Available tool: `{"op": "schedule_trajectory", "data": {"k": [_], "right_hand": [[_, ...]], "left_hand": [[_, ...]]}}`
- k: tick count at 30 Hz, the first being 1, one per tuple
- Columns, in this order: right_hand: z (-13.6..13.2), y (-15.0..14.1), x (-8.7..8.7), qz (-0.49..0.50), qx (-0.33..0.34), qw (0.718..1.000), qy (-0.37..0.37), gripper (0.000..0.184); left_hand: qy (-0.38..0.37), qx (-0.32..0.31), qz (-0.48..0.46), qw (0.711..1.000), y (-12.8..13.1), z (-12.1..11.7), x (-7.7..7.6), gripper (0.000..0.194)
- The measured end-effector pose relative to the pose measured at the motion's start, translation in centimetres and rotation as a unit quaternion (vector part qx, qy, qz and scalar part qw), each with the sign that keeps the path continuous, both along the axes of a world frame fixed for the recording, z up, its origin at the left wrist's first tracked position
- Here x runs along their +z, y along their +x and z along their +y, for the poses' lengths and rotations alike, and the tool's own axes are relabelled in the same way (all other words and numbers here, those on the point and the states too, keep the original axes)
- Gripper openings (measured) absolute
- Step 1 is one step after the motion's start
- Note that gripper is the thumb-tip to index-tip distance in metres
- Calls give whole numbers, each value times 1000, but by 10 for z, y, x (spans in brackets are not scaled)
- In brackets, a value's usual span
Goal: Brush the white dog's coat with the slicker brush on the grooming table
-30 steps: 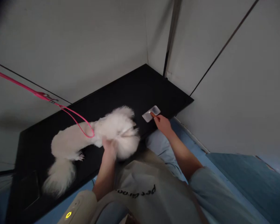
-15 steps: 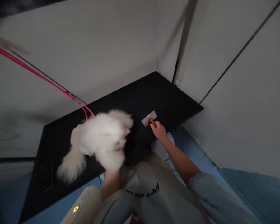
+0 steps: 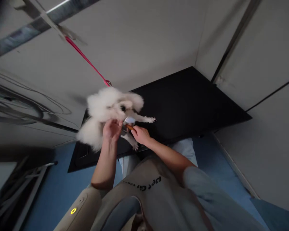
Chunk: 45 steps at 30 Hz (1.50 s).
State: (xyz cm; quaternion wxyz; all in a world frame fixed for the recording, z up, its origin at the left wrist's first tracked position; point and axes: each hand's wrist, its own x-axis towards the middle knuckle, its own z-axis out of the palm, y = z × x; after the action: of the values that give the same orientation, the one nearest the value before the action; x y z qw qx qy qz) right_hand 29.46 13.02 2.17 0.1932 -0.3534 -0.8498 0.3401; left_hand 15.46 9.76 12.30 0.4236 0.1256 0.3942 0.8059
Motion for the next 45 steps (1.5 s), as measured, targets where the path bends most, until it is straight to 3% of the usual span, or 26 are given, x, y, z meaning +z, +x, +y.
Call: {"op": "schedule_trajectory", "data": {"k": [2,7,12,16,20,24,27,31,37,42,45], "right_hand": [[2,-9,5,-10,-16,1000,4,27],[3,1,10,-93,3,992,-80,33],[20,0,30,-36,-8,999,-3,33],[13,9,21,-159,29,984,-72,31],[18,12,24,-95,33,995,-22,34],[33,10,32,-81,44,996,9,32],[29,18,24,-140,54,988,-23,33],[16,27,13,-119,41,992,-15,38],[-7,39,8,-185,34,981,-48,33],[-14,36,18,-129,12,991,-30,41],[-23,35,12,-145,3,988,-59,37]], "left_hand": [[8,0,-2,1000,4,6,8,19],[36,4,23,999,5,8,22,20],[91,-15,98,991,-1,-4,29,20],[77,0,118,990,-1,-17,34,29],[72,36,93,992,10,-17,38,21],[83,36,57,994,26,-12,33,29],[50,37,26,998,35,-16,18,26],[29,50,19,998,45,-25,5,22],[53,60,15,997,52,-31,6,24],[50,51,9,997,49,-31,8,23],[47,61,-14,997,42,-30,13,25]]}}
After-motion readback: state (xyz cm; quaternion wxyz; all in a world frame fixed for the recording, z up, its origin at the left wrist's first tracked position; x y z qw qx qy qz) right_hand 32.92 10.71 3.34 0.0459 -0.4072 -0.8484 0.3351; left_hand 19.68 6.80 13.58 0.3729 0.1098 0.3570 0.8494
